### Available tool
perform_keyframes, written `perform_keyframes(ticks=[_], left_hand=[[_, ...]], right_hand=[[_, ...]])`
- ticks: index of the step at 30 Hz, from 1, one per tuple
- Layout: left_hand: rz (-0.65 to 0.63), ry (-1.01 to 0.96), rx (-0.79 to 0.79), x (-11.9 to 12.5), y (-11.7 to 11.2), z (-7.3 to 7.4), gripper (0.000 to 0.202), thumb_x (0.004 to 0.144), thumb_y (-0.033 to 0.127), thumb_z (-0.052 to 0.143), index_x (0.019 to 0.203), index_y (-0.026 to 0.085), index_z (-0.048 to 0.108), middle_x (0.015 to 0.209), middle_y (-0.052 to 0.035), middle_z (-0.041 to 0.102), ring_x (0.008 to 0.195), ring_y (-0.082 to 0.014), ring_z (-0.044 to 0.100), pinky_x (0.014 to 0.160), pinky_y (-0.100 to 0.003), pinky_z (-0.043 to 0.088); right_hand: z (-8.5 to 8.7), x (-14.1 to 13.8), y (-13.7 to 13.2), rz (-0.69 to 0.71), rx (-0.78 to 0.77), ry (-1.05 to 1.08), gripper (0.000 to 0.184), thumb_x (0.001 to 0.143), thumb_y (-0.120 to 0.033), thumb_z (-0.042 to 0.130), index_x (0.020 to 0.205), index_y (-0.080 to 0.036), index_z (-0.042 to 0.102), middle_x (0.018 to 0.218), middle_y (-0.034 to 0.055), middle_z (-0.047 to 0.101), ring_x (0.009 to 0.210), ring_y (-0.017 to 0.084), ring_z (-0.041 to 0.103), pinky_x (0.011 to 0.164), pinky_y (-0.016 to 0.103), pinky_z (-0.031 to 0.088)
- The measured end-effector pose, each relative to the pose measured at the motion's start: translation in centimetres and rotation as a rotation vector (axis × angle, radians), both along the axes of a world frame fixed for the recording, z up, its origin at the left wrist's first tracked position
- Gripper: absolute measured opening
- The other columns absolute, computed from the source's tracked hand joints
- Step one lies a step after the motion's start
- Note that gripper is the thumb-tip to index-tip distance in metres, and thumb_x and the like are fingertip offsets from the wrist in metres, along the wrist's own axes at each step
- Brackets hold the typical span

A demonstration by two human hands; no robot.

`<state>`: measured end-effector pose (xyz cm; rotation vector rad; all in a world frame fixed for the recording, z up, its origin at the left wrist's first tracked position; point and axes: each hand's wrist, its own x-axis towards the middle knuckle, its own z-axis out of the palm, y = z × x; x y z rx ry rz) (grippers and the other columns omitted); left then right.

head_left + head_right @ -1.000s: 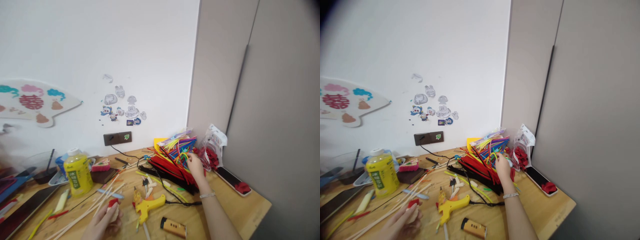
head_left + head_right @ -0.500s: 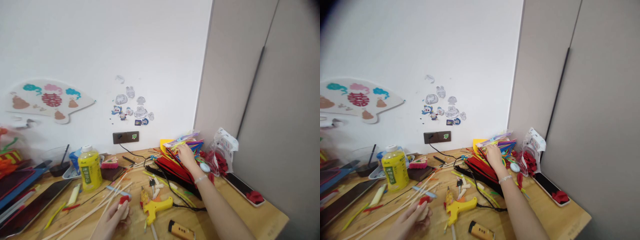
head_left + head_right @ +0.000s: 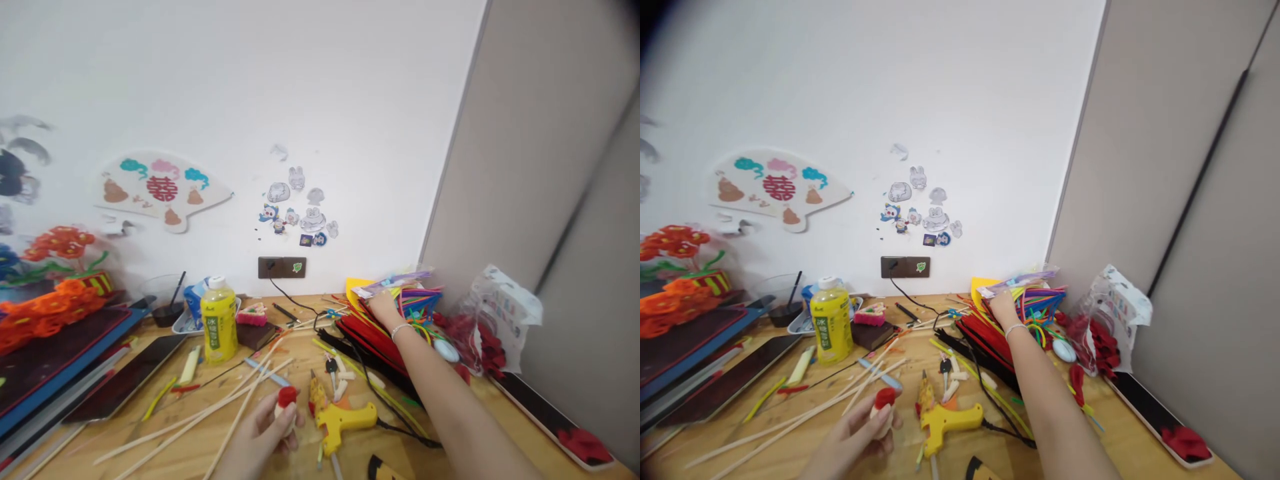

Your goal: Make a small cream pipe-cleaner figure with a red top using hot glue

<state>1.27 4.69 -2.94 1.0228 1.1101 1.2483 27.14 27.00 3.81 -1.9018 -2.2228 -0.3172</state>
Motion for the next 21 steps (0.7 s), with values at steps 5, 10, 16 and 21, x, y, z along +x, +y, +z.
perform_keyframes(ticks=[5, 10, 16, 21], left_hand=[[0.000, 0.020, 0.007, 0.1, -0.5, 0.8, 0.048, 0.053, 0.063, 0.069, 0.068, 0.017, 0.063, 0.061, -0.0009, 0.064, 0.045, -0.0125, 0.055, 0.045, -0.023, 0.039], [-0.061, 0.057, -0.009, -0.2, -0.8, 1.8, 0.044, 0.055, 0.060, 0.070, 0.062, 0.018, 0.062, 0.059, 0.0002, 0.063, 0.048, -0.0133, 0.056, 0.048, -0.024, 0.042], [-0.043, 0.028, 0.001, -0.1, -0.6, 1.1, 0.047, 0.054, 0.062, 0.069, 0.068, 0.018, 0.062, 0.059, 0.0011, 0.065, 0.047, -0.0121, 0.056, 0.047, -0.022, 0.041], [-0.051, 0.017, -0.005, -0.1, -0.5, 1.0, 0.046, 0.053, 0.061, 0.070, 0.064, 0.017, 0.062, 0.058, 0.0009, 0.065, 0.047, -0.0125, 0.057, 0.047, -0.023, 0.042]], right_hand=[[0.4, 0.5, 0.1, 0.086, 0.039, -0.051, 0.028, 0.089, -0.028, 0.052, 0.114, -0.015, 0.052, 0.115, 0.0084, 0.055, 0.096, 0.020, 0.057, 0.080, 0.040, 0.049], [0.4, 1.5, -0.2, 0.137, 0.031, -0.088, 0.028, 0.089, -0.028, 0.052, 0.114, -0.016, 0.052, 0.116, 0.0082, 0.054, 0.097, 0.021, 0.057, 0.081, 0.041, 0.049], [0.0, 2.8, 0.0, 0.100, -0.010, -0.102, 0.026, 0.090, -0.028, 0.051, 0.113, -0.017, 0.053, 0.115, 0.0079, 0.055, 0.096, 0.020, 0.057, 0.080, 0.040, 0.049], [0.1, 3.3, 0.5, 0.048, 0.004, -0.089, 0.027, 0.089, -0.028, 0.052, 0.113, -0.015, 0.052, 0.113, 0.0079, 0.055, 0.095, 0.020, 0.058, 0.079, 0.040, 0.050]])
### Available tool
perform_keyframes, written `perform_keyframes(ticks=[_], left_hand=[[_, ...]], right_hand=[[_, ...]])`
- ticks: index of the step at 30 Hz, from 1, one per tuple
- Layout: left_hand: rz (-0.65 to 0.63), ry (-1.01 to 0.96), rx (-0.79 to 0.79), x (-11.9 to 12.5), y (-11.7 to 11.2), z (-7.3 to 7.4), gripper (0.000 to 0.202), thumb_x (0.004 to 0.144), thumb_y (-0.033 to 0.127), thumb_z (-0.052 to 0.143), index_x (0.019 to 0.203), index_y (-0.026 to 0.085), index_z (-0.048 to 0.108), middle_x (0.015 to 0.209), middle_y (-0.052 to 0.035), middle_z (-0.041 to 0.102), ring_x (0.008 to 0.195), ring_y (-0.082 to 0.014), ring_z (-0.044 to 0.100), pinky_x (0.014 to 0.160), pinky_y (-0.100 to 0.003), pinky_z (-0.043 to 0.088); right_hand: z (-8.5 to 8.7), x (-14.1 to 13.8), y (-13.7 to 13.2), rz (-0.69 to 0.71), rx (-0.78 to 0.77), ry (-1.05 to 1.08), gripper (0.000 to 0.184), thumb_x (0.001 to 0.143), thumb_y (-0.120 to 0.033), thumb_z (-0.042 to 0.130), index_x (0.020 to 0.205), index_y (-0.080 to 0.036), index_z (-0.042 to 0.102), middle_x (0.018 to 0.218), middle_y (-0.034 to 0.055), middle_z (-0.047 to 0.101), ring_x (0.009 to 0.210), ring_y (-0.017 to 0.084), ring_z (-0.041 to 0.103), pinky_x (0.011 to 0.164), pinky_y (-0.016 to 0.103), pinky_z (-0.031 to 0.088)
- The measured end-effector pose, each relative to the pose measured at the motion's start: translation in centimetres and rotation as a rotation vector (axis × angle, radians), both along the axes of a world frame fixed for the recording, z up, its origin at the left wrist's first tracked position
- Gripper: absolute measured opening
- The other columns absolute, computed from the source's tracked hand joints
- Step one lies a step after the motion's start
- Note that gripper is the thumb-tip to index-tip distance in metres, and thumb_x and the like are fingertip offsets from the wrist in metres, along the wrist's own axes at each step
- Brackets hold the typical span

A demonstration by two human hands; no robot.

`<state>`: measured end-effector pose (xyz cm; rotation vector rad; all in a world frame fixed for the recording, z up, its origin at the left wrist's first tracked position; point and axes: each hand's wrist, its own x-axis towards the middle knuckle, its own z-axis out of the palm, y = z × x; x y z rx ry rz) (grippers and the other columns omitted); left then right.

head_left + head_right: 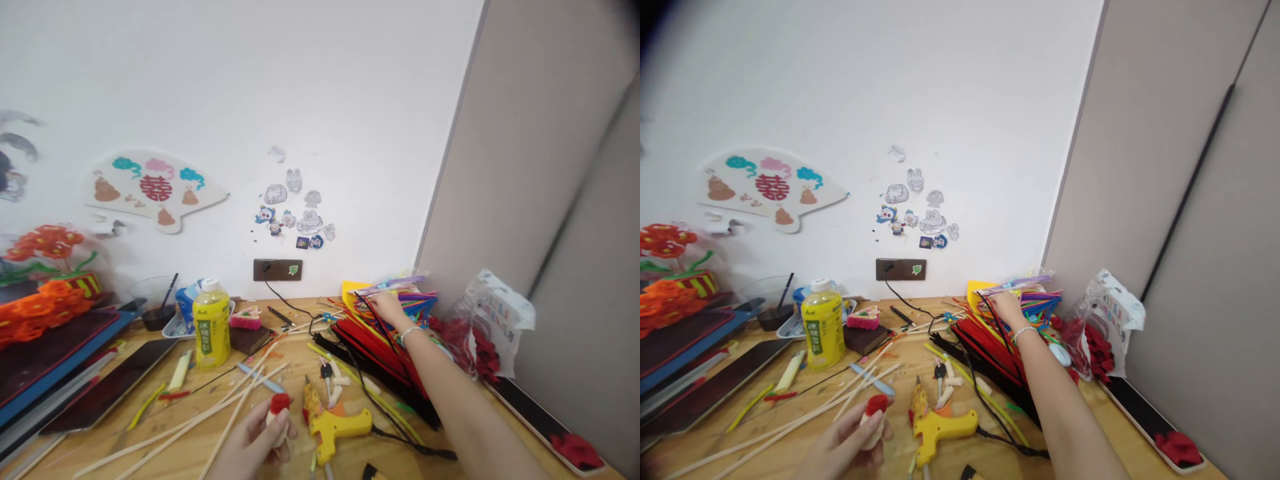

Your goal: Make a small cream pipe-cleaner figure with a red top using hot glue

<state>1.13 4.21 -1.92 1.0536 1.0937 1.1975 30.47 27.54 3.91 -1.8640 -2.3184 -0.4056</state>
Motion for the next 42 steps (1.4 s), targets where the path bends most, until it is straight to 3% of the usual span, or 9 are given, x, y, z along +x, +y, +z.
perform_keyframes(ticks=[6, 13, 17, 21, 25, 35, 42], left_hand=[[-0.007, -0.030, -0.025, -0.2, 0.2, 0.2, 0.045, 0.054, 0.060, 0.071, 0.068, 0.018, 0.062, 0.058, 0.0025, 0.066, 0.047, -0.0112, 0.057, 0.048, -0.022, 0.041], [-0.013, 0.015, -0.014, 0.2, -0.1, 1.2, 0.052, 0.047, 0.064, 0.070, 0.067, 0.018, 0.060, 0.055, 0.0041, 0.063, 0.043, -0.0106, 0.055, 0.045, -0.022, 0.039], [-0.021, 0.052, -0.004, 0.3, -0.4, 1.6, 0.053, 0.044, 0.066, 0.070, 0.062, 0.017, 0.060, 0.055, 0.0034, 0.063, 0.044, -0.0104, 0.055, 0.045, -0.021, 0.039], [-0.023, 0.058, 0.034, 0.2, -0.2, 1.0, 0.050, 0.050, 0.065, 0.069, 0.063, 0.018, 0.060, 0.057, 0.0031, 0.064, 0.042, -0.0092, 0.054, 0.043, -0.020, 0.036], [0.016, 0.031, 0.054, 0.2, 0.0, 0.1, 0.050, 0.054, 0.065, 0.066, 0.070, 0.018, 0.061, 0.056, 0.0037, 0.064, 0.041, -0.0088, 0.054, 0.041, -0.019, 0.035], [-0.041, 0.049, 0.090, -0.2, 0.7, -1.2, 0.048, 0.059, 0.063, 0.064, 0.076, 0.018, 0.061, 0.059, 0.0032, 0.064, 0.042, -0.0089, 0.054, 0.042, -0.019, 0.035], [-0.034, 0.071, 0.064, 0.2, -0.1, 0.3, 0.049, 0.055, 0.064, 0.066, 0.073, 0.018, 0.061, 0.059, 0.0024, 0.065, 0.043, -0.0096, 0.053, 0.043, -0.020, 0.037]], right_hand=[[1.1, 0.7, 0.5, -0.044, 0.027, 0.026, 0.026, 0.090, -0.028, 0.051, 0.113, -0.016, 0.053, 0.114, 0.0078, 0.055, 0.095, 0.020, 0.058, 0.080, 0.039, 0.050], [1.9, 0.9, 0.5, 0.000, -0.010, 0.022, 0.026, 0.090, -0.028, 0.051, 0.113, -0.017, 0.052, 0.115, 0.0080, 0.055, 0.095, 0.020, 0.058, 0.080, 0.040, 0.049], [1.6, 0.6, 0.9, 0.014, -0.099, -0.017, 0.026, 0.090, -0.028, 0.051, 0.113, -0.016, 0.053, 0.114, 0.0077, 0.055, 0.094, 0.020, 0.058, 0.079, 0.039, 0.050], [0.5, 0.3, 1.4, -0.020, -0.153, -0.087, 0.026, 0.089, -0.028, 0.051, 0.113, -0.016, 0.053, 0.113, 0.0078, 0.055, 0.094, 0.020, 0.058, 0.079, 0.039, 0.050], [-0.6, 0.0, 1.5, -0.035, -0.109, -0.156, 0.028, 0.089, -0.028, 0.052, 0.113, -0.015, 0.052, 0.113, 0.0079, 0.055, 0.094, 0.020, 0.058, 0.078, 0.039, 0.050], [-0.8, -0.1, 0.6, 0.173, 0.061, -0.218, 0.028, 0.089, -0.028, 0.053, 0.114, -0.014, 0.052, 0.115, 0.0088, 0.055, 0.096, 0.021, 0.057, 0.080, 0.040, 0.049], [0.9, 0.7, 0.7, 0.020, 0.123, -0.065, 0.028, 0.089, -0.028, 0.052, 0.113, -0.014, 0.053, 0.114, 0.0091, 0.055, 0.096, 0.020, 0.058, 0.080, 0.040, 0.049]])
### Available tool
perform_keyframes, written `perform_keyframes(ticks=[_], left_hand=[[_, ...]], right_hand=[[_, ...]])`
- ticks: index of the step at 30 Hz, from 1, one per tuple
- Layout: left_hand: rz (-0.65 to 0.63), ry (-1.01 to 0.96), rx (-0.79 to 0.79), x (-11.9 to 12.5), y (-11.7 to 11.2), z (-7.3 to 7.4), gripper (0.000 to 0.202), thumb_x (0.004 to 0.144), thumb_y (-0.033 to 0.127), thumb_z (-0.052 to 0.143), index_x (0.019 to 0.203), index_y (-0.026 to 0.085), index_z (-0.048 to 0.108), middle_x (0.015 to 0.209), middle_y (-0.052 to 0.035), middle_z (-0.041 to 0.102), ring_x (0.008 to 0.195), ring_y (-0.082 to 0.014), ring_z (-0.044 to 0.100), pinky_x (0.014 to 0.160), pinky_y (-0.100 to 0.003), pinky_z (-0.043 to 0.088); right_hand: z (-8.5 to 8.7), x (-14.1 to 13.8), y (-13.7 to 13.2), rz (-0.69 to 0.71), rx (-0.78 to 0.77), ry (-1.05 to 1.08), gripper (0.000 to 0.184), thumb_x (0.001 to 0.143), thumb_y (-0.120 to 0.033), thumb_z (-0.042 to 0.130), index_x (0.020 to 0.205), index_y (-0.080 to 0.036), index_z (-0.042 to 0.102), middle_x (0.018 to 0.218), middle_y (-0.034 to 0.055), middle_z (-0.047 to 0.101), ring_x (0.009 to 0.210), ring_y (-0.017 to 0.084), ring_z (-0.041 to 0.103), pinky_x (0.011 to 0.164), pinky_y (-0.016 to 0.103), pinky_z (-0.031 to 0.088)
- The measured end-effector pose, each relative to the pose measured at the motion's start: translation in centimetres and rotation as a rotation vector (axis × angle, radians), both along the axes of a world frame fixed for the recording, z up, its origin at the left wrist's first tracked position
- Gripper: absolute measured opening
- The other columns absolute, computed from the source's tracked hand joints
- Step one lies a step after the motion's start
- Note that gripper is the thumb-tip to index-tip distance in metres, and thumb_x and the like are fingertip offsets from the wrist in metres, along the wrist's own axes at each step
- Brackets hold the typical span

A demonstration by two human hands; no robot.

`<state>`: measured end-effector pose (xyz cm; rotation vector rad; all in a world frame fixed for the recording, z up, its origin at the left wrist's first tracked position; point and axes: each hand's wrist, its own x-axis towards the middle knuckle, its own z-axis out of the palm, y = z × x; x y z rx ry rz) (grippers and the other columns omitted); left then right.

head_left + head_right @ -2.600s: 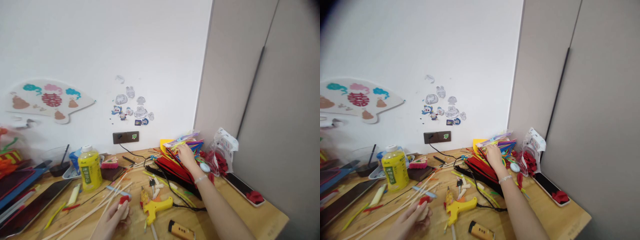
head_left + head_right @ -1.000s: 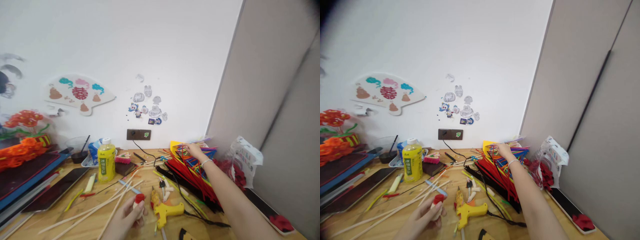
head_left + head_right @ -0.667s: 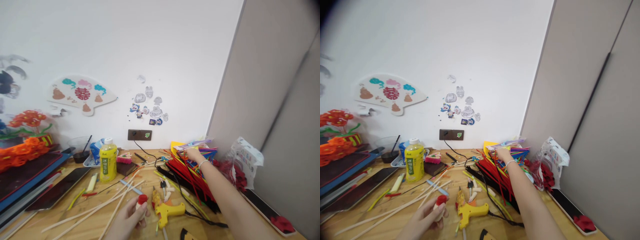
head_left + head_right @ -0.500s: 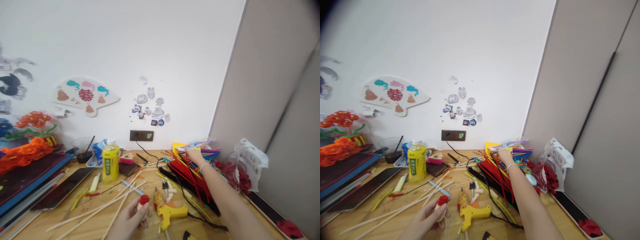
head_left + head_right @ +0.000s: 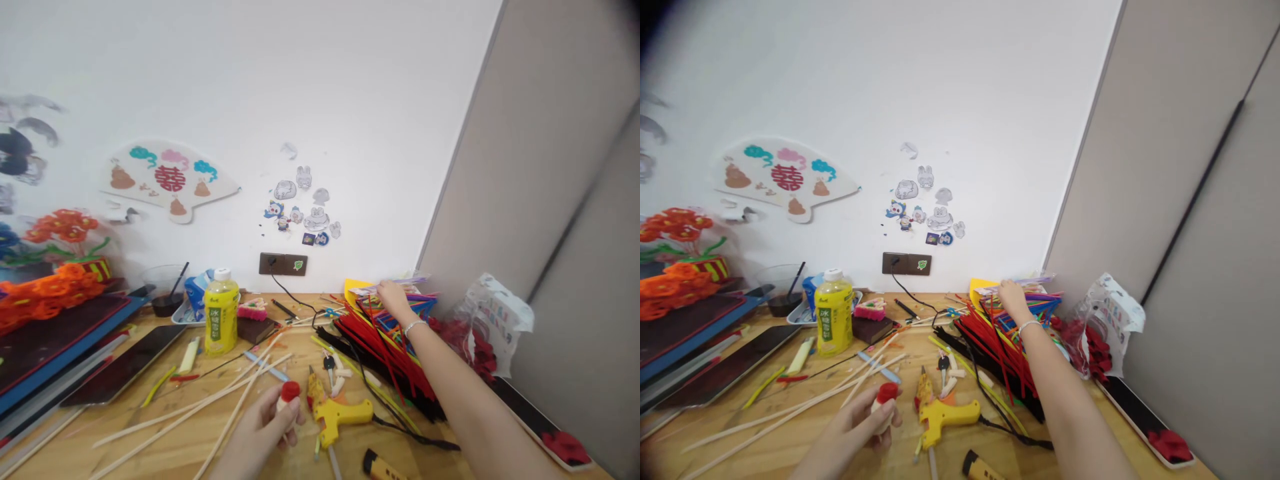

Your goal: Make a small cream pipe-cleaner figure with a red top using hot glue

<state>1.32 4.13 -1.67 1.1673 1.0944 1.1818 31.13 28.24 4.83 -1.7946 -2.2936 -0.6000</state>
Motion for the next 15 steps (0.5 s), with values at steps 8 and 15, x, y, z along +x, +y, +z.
perform_keyframes(ticks=[8, 15], left_hand=[[-0.015, 0.017, 0.027, -0.2, -0.3, 0.2, 0.047, 0.059, 0.063, 0.064, 0.074, 0.018, 0.061, 0.059, 0.0022, 0.064, 0.045, -0.0111, 0.055, 0.045, -0.021, 0.039], [-0.038, -0.019, 0.008, -0.1, 0.2, -0.7, 0.043, 0.061, 0.060, 0.065, 0.071, 0.019, 0.060, 0.060, 0.0025, 0.064, 0.045, -0.0105, 0.054, 0.044, -0.021, 0.038]], right_hand=[[2.7, 1.9, 0.5, -0.182, 0.017, 0.384, 0.027, 0.089, -0.028, 0.052, 0.113, -0.015, 0.053, 0.112, 0.0077, 0.056, 0.093, 0.020, 0.058, 0.078, 0.039, 0.050], [7.8, 4.4, 0.9, -0.161, 0.129, 0.705, 0.027, 0.089, -0.028, 0.052, 0.113, -0.015, 0.052, 0.113, 0.0079, 0.055, 0.094, 0.020, 0.058, 0.079, 0.039, 0.050]])
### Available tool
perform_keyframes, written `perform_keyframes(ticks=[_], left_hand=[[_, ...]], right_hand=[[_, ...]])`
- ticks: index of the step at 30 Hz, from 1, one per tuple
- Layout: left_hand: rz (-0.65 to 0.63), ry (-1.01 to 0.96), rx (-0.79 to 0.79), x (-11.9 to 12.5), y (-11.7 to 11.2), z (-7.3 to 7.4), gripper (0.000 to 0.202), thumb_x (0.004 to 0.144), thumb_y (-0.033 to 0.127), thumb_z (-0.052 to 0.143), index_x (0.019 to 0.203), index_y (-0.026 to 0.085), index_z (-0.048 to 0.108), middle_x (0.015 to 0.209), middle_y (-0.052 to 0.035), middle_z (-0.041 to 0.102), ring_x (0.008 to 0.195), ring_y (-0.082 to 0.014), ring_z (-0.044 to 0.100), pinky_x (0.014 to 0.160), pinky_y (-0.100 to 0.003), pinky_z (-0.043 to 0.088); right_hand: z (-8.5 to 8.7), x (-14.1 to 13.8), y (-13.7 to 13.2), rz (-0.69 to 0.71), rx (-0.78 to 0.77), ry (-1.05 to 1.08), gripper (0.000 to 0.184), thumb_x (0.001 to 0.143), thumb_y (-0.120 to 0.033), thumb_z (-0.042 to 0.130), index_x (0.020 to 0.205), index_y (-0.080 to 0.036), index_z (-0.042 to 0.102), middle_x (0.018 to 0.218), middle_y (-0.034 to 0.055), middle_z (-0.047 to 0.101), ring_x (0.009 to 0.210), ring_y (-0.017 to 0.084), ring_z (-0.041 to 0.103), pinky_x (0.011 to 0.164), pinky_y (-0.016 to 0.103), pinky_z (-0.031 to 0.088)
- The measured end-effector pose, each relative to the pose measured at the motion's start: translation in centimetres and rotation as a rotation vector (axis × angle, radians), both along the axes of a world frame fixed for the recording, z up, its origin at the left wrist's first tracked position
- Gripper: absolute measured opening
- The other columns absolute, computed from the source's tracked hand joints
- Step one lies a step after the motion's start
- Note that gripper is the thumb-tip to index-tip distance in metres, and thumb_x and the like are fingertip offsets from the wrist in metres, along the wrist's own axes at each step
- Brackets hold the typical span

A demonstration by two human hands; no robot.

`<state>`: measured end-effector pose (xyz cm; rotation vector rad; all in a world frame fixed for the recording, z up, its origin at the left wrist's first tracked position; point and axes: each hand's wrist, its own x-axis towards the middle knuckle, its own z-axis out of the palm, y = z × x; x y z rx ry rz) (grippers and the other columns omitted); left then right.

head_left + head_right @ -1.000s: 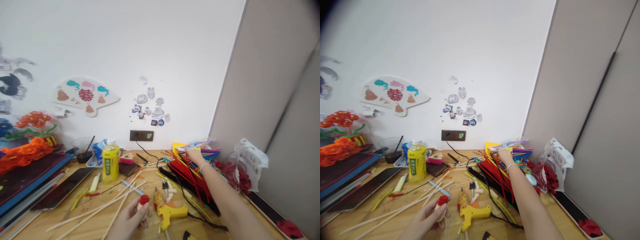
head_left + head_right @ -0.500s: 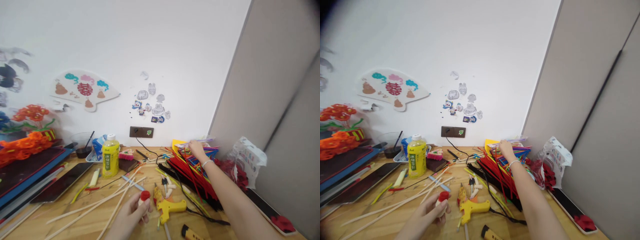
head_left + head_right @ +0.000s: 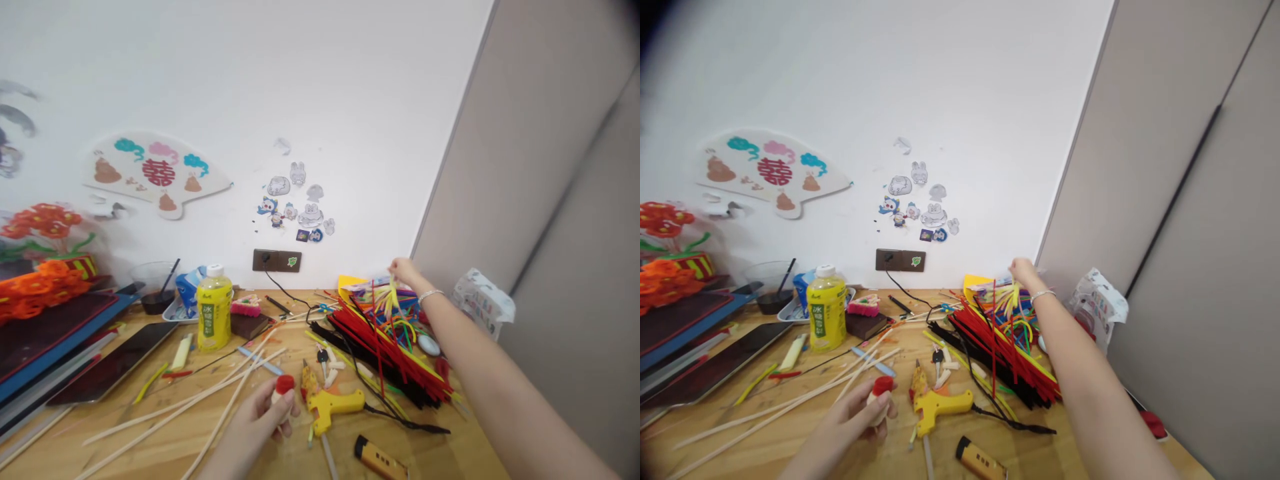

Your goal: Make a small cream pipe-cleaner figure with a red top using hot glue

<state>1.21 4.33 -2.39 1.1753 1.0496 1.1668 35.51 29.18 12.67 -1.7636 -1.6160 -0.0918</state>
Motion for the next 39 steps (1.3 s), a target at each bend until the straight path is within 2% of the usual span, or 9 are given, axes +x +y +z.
perform_keyframes(ticks=[9, 14, 18, 22, 26, 29, 33, 36, 39], left_hand=[[0.057, -0.002, -0.004, 0.3, -0.3, 0.3, 0.044, 0.057, 0.061, 0.067, 0.068, 0.018, 0.061, 0.057, 0.0025, 0.064, 0.042, -0.0108, 0.054, 0.042, -0.021, 0.038], [0.051, -0.014, -0.004, 0.2, -0.4, 1.2, 0.046, 0.054, 0.062, 0.068, 0.067, 0.018, 0.061, 0.059, 0.0022, 0.064, 0.045, -0.0113, 0.055, 0.044, -0.021, 0.039], [0.042, -0.023, -0.012, -0.1, -0.7, 2.2, 0.047, 0.054, 0.060, 0.070, 0.071, 0.017, 0.063, 0.061, 0.0016, 0.063, 0.054, -0.0139, 0.057, 0.052, -0.024, 0.044], [0.023, -0.085, 0.045, 0.0, -0.9, 2.3, 0.046, 0.060, 0.062, 0.065, 0.068, 0.017, 0.059, 0.053, 0.0032, 0.057, 0.051, -0.0127, 0.053, 0.051, -0.023, 0.041], [0.045, -0.147, 0.107, 0.3, -1.2, 2.6, 0.041, 0.065, 0.057, 0.064, 0.076, 0.018, 0.058, 0.055, 0.0047, 0.054, 0.048, -0.0104, 0.047, 0.048, -0.022, 0.036], [0.074, -0.172, 0.107, 0.4, -1.3, 2.7, 0.040, 0.064, 0.053, 0.069, 0.077, 0.017, 0.058, 0.049, 0.0067, 0.050, 0.044, -0.0095, 0.042, 0.045, -0.022, 0.033], [0.105, -0.218, 0.105, 0.4, -1.1, 2.3, 0.041, 0.065, 0.057, 0.065, 0.063, 0.018, 0.053, 0.045, 0.0078, 0.044, 0.043, -0.0089, 0.038, 0.045, -0.022, 0.030], [0.126, -0.283, 0.087, 0.7, -1.1, 1.9, 0.046, 0.068, 0.064, 0.056, 0.060, 0.019, 0.049, 0.048, 0.0064, 0.044, 0.045, -0.0102, 0.038, 0.046, -0.024, 0.031], [0.130, -0.340, 0.074, 1.2, -1.4, 1.9, 0.045, 0.068, 0.062, 0.058, 0.058, 0.018, 0.049, 0.048, 0.0057, 0.044, 0.047, -0.0111, 0.037, 0.047, -0.025, 0.032]], right_hand=[[7.7, 0.0, -0.7, 0.102, 0.374, 0.310, 0.026, 0.089, -0.029, 0.052, 0.110, -0.014, 0.053, 0.106, 0.0068, 0.058, 0.087, 0.018, 0.060, 0.073, 0.036, 0.052], [10.2, -0.8, -3.5, 0.153, 0.675, 0.423, 0.018, 0.094, -0.026, 0.039, 0.098, -0.013, 0.051, 0.075, 0.0005, 0.060, 0.058, 0.010, 0.059, 0.057, 0.024, 0.049], [11.0, -2.7, -7.0, 0.178, 0.895, 0.441, 0.018, 0.094, -0.029, 0.035, 0.097, -0.016, 0.048, 0.066, -0.0027, 0.053, 0.062, 0.011, 0.056, 0.062, 0.024, 0.046], [8.0, -6.9, -12.9, 0.394, 0.890, 0.308, 0.021, 0.092, -0.031, 0.038, 0.092, -0.018, 0.055, 0.073, -0.0008, 0.052, 0.058, 0.011, 0.052, 0.059, 0.024, 0.044], [1.2, -13.0, -20.6, 0.841, 0.501, -0.145, 0.028, 0.092, -0.018, 0.034, 0.107, -0.018, 0.058, 0.080, 0.0049, 0.058, 0.078, 0.018, 0.055, 0.072, 0.030, 0.045], [-3.7, -16.7, -24.3, 1.090, 0.212, -0.273, 0.037, 0.090, -0.013, 0.035, 0.125, -0.016, 0.045, 0.101, 0.0098, 0.063, 0.091, 0.019, 0.057, 0.075, 0.029, 0.047], [-7.2, -19.2, -24.9, 1.015, -0.009, -0.064, 0.021, 0.086, -0.014, 0.049, 0.105, -0.019, 0.056, 0.090, 0.0044, 0.066, 0.081, 0.017, 0.061, 0.070, 0.026, 0.047], [-8.2, -19.9, -24.3, 0.989, 0.078, 0.032, 0.010, 0.083, -0.012, 0.054, 0.078, -0.019, 0.060, 0.075, 0.0016, 0.063, 0.072, 0.016, 0.059, 0.067, 0.026, 0.045], [-8.5, -20.3, -24.2, 0.990, 0.152, 0.073, 0.014, 0.082, -0.010, 0.055, 0.071, -0.019, 0.059, 0.075, 0.0016, 0.059, 0.073, 0.015, 0.056, 0.067, 0.024, 0.044]])
